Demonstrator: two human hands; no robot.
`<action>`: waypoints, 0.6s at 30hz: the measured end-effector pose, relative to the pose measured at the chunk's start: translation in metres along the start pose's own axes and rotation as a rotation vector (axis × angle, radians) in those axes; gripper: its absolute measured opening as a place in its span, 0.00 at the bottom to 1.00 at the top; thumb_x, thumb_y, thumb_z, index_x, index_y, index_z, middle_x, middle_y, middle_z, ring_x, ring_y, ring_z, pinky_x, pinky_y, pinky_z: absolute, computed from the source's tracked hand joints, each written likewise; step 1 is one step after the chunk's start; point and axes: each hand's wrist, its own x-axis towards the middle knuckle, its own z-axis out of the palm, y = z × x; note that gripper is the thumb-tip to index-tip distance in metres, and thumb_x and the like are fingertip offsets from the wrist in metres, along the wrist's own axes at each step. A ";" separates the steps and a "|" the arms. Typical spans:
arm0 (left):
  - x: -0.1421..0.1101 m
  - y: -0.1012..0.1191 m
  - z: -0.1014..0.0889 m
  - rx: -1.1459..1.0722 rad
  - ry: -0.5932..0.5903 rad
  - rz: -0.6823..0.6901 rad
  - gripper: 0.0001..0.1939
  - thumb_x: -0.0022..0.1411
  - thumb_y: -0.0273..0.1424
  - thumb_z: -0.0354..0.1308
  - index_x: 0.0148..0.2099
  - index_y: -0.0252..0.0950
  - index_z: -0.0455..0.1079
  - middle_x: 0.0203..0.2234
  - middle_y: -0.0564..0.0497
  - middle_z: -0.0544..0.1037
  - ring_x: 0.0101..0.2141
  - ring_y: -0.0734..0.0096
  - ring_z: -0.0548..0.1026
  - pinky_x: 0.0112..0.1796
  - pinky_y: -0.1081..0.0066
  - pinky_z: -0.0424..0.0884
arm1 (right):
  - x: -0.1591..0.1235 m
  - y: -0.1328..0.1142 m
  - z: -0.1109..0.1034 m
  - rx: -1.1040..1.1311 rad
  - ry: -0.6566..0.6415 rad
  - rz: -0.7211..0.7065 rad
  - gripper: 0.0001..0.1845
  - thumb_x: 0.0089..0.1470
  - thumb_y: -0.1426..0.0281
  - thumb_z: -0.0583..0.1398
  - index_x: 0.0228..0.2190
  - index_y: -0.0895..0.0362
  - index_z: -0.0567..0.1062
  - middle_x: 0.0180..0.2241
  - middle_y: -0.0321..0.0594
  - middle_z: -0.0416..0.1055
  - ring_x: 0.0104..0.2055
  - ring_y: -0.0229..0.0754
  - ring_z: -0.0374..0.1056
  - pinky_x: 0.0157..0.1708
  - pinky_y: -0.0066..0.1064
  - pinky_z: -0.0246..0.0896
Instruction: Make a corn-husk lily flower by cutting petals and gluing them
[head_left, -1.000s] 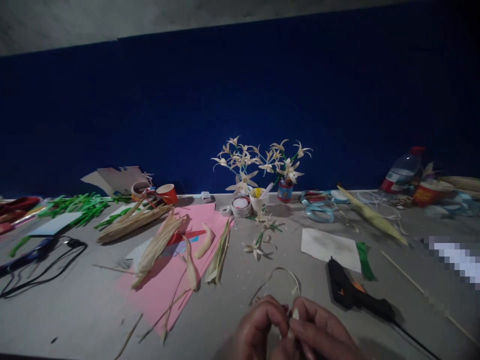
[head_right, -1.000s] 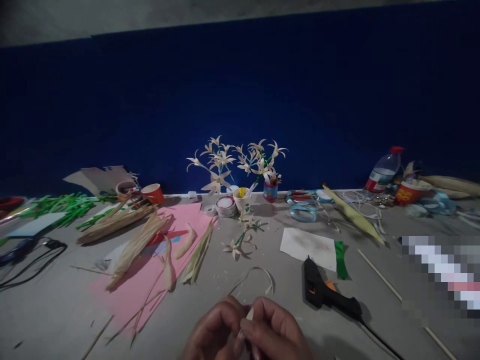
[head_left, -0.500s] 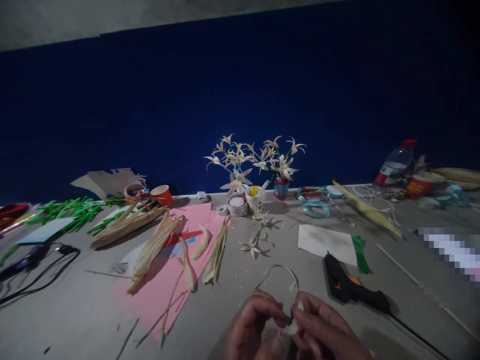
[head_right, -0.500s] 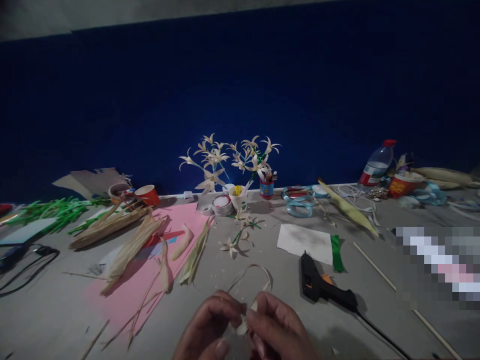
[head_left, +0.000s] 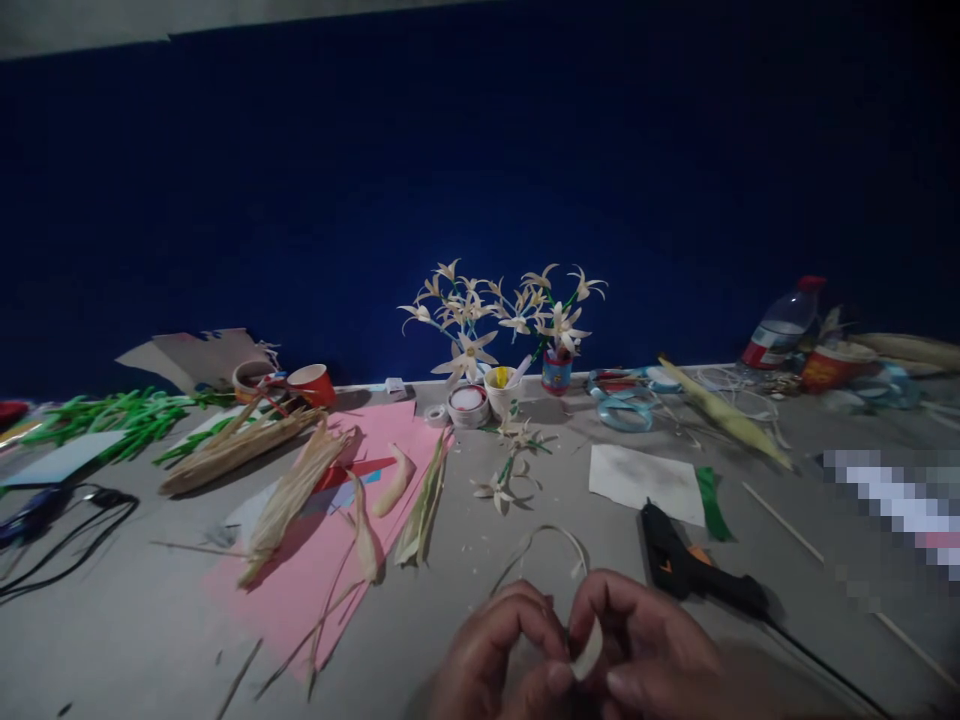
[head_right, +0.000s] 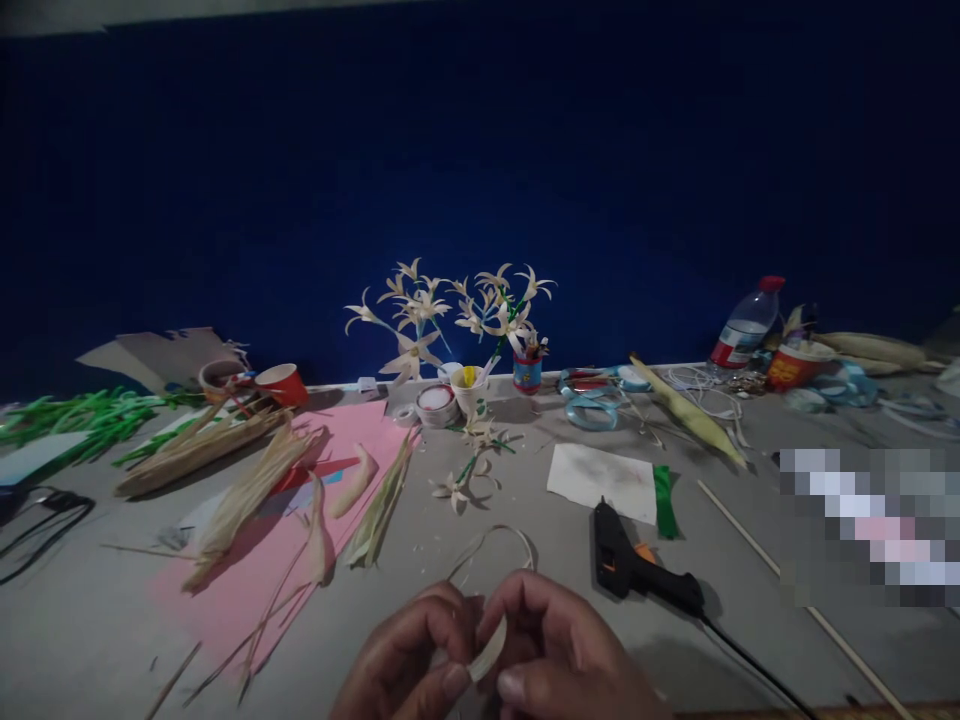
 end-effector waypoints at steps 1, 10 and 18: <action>0.001 0.003 -0.002 0.041 -0.036 0.004 0.14 0.61 0.42 0.63 0.32 0.37 0.72 0.29 0.50 0.71 0.36 0.63 0.71 0.42 0.66 0.62 | 0.001 -0.004 -0.002 -0.019 -0.038 -0.012 0.15 0.42 0.64 0.67 0.34 0.55 0.73 0.30 0.33 0.69 0.26 0.34 0.64 0.25 0.25 0.59; 0.005 0.016 -0.012 0.281 -0.121 0.075 0.12 0.62 0.41 0.62 0.31 0.39 0.73 0.29 0.49 0.77 0.35 0.62 0.74 0.40 0.69 0.64 | 0.004 -0.031 0.004 -0.857 -0.058 -0.011 0.06 0.44 0.76 0.62 0.24 0.54 0.70 0.31 0.33 0.71 0.36 0.41 0.64 0.35 0.29 0.55; 0.007 0.019 -0.010 0.061 -0.218 -0.095 0.14 0.58 0.41 0.65 0.29 0.36 0.72 0.30 0.48 0.74 0.37 0.61 0.72 0.44 0.65 0.61 | 0.009 -0.019 0.001 -0.448 -0.063 0.084 0.03 0.37 0.72 0.61 0.19 0.55 0.70 0.26 0.32 0.69 0.29 0.38 0.63 0.30 0.27 0.55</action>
